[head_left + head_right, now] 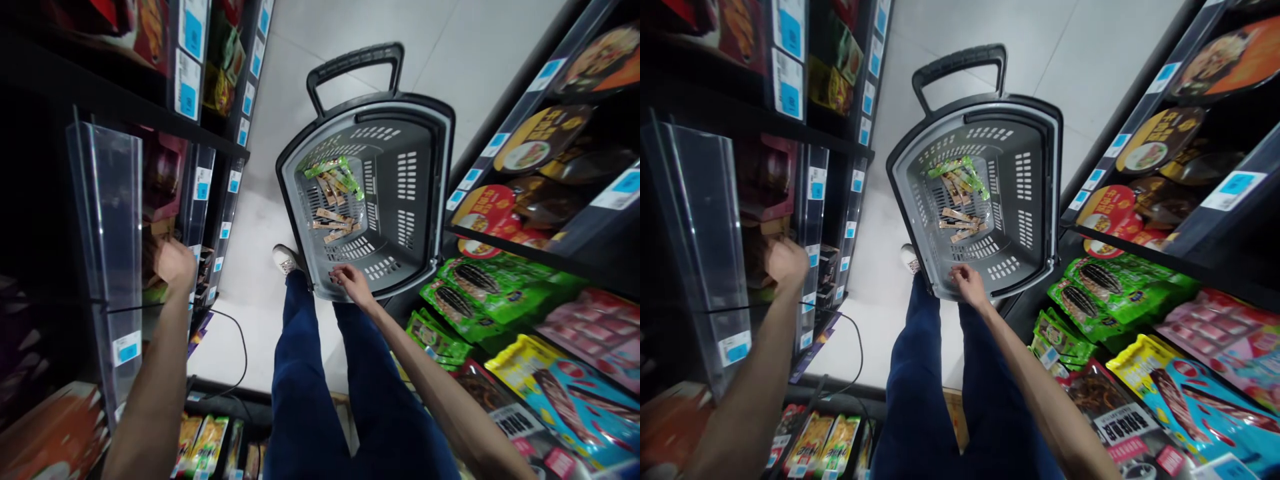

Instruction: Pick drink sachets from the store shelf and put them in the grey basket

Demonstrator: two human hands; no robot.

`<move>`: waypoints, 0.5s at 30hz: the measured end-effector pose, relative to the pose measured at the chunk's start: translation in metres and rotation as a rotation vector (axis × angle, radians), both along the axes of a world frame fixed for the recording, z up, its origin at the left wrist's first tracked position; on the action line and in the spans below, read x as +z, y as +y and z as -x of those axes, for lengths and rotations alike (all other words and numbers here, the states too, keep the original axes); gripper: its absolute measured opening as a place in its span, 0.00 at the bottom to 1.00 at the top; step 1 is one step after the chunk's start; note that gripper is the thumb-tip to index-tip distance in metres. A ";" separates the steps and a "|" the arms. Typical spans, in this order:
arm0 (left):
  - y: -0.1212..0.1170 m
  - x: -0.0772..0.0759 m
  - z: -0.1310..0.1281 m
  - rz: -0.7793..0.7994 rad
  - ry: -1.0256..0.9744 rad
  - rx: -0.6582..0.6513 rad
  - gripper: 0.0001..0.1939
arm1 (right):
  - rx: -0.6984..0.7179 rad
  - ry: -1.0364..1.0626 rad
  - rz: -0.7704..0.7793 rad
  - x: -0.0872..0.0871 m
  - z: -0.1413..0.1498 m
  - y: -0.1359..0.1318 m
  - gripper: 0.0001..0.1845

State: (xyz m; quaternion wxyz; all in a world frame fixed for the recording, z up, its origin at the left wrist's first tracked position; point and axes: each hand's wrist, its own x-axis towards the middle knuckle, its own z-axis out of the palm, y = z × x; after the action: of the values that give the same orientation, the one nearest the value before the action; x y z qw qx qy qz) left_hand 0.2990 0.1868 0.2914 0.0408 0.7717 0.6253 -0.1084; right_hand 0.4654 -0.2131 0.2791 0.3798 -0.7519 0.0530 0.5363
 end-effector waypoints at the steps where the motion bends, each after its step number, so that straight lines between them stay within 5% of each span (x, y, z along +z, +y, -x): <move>1: -0.017 0.006 0.000 -0.002 -0.021 -0.023 0.26 | -0.012 -0.018 0.026 -0.008 -0.001 0.000 0.11; 4: -0.084 0.031 -0.007 0.168 -0.198 -0.120 0.37 | 0.025 -0.044 0.158 -0.032 -0.002 -0.002 0.12; 9: -0.212 0.064 -0.051 0.645 -0.492 0.071 0.33 | 0.141 -0.078 0.335 -0.069 -0.006 -0.008 0.15; 11: -0.249 0.062 -0.076 0.737 -0.508 0.085 0.34 | 0.189 -0.106 0.366 -0.080 -0.011 -0.008 0.16; 15: -0.281 0.028 -0.113 0.593 -0.503 0.048 0.39 | 0.284 -0.129 0.370 -0.107 -0.027 -0.006 0.20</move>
State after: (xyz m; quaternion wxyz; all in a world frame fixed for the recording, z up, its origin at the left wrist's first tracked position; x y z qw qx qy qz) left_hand 0.4122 -0.0946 0.3196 0.4165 0.7140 0.5554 -0.0908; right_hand 0.4924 -0.2193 0.1726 0.1587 -0.8414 0.0195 0.5162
